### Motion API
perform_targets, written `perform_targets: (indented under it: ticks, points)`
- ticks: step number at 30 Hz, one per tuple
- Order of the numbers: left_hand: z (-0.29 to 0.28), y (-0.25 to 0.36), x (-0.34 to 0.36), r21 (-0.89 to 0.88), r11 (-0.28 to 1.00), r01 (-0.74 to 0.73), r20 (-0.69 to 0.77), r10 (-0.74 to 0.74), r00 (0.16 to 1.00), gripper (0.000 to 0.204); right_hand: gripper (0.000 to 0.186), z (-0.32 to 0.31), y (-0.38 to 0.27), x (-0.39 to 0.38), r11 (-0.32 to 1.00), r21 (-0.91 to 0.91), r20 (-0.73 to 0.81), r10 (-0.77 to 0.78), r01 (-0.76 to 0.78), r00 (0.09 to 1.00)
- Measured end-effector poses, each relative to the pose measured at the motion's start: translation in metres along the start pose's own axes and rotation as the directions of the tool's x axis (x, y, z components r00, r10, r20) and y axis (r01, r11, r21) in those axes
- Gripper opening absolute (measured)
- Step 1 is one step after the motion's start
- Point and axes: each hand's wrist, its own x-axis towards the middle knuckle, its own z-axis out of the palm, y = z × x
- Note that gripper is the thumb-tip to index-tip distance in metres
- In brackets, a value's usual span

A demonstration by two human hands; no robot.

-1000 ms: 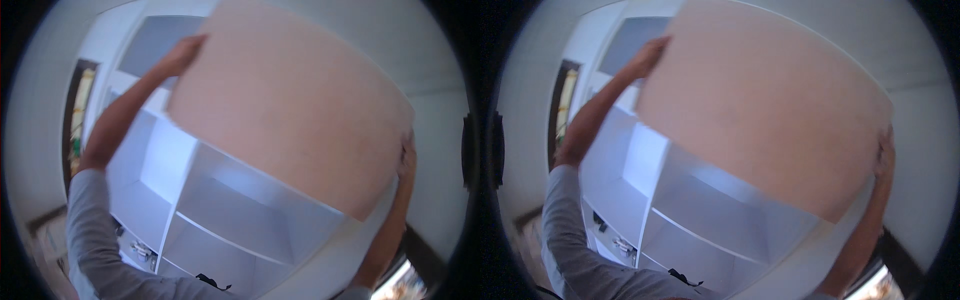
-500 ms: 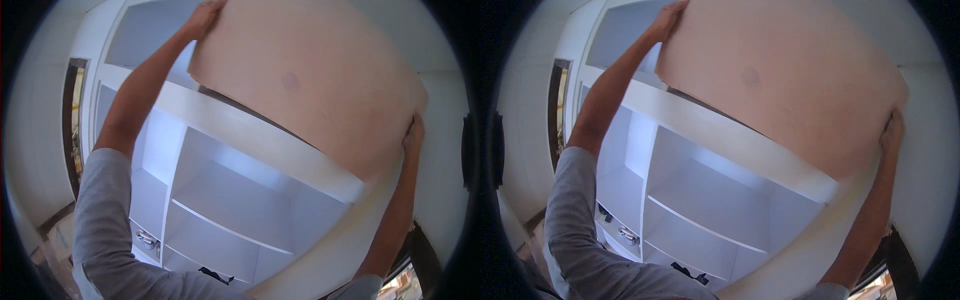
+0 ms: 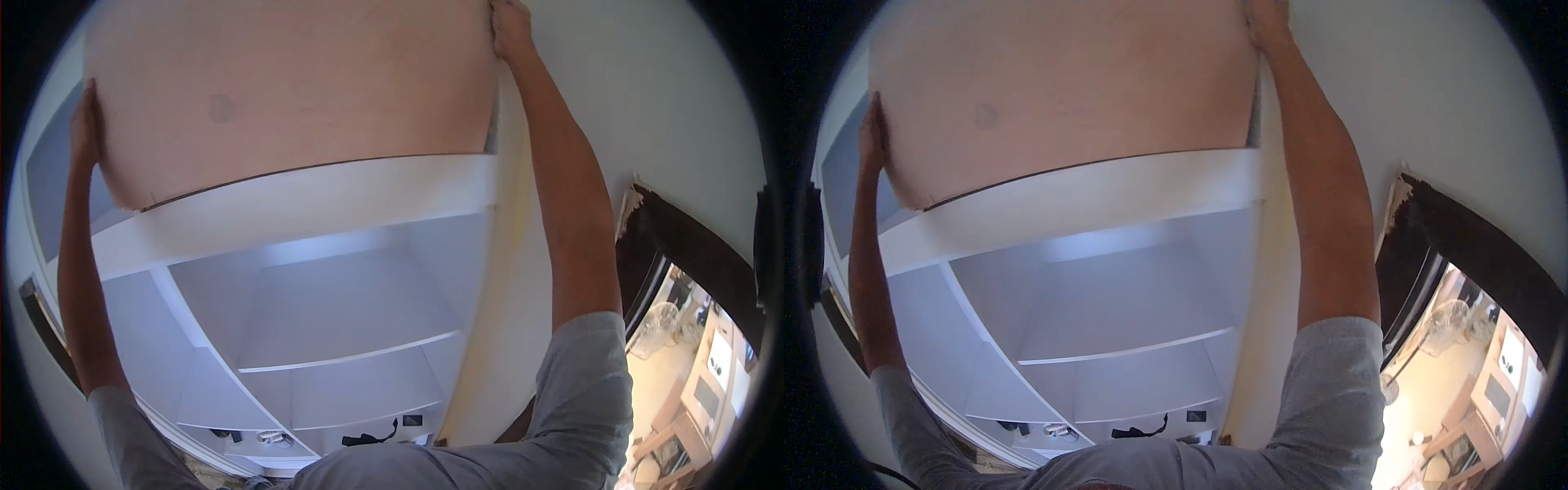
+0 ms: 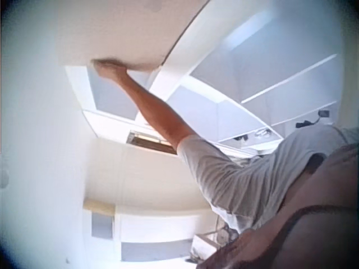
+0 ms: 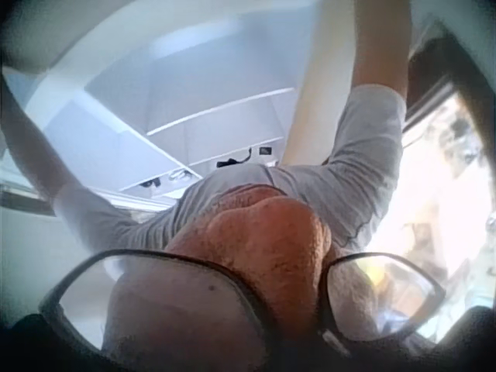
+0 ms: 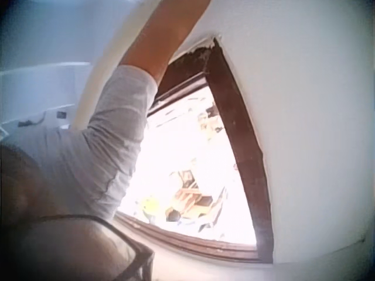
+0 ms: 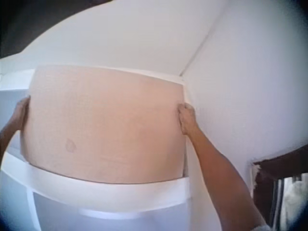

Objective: The person picks up a wooden board, lifts it to the top of a cabinet, and test-fits and aligns it against the upper curved frame before taking the board down.

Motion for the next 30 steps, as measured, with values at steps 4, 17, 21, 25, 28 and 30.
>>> perform_targets:
  ticks: [4, 17, 21, 25, 28, 30]
  points:
    - [0.023, -0.011, 0.003, 0.057, 0.998, 0.007, 0.016, -0.008, 1.000, 0.061, 0.043, -0.019, -0.004, 0.009, 0.998, -0.002, 0.067, -0.070, 0.070, 0.995]
    - [0.013, -0.032, 0.016, 0.114, 0.993, 0.026, 0.027, -0.029, 0.999, 0.070, 0.041, -0.014, -0.020, 0.000, 0.995, -0.053, 0.072, -0.078, 0.082, 0.994]
    - [0.030, -0.036, 0.009, 0.488, 0.863, -0.129, -0.077, 0.190, 0.979, 0.076, 0.040, -0.024, -0.024, -0.011, 0.850, -0.453, 0.003, -0.299, 0.268, 0.954]
    - [0.031, -0.026, 0.001, 0.648, 0.733, -0.207, -0.024, 0.291, 0.956, 0.077, 0.042, -0.036, -0.001, -0.037, 0.580, -0.786, 0.056, -0.281, 0.216, 0.958]
    - [0.054, -0.014, -0.021, 0.626, 0.748, -0.219, -0.044, 0.314, 0.948, 0.074, 0.042, -0.062, 0.011, -0.105, 0.684, -0.729, -0.057, -0.117, 0.039, 0.991]
    - [0.047, -0.012, -0.013, 0.652, 0.727, -0.216, -0.029, 0.309, 0.951, 0.072, 0.035, -0.069, 0.030, -0.153, 0.761, -0.646, -0.155, -0.212, 0.063, 0.965]
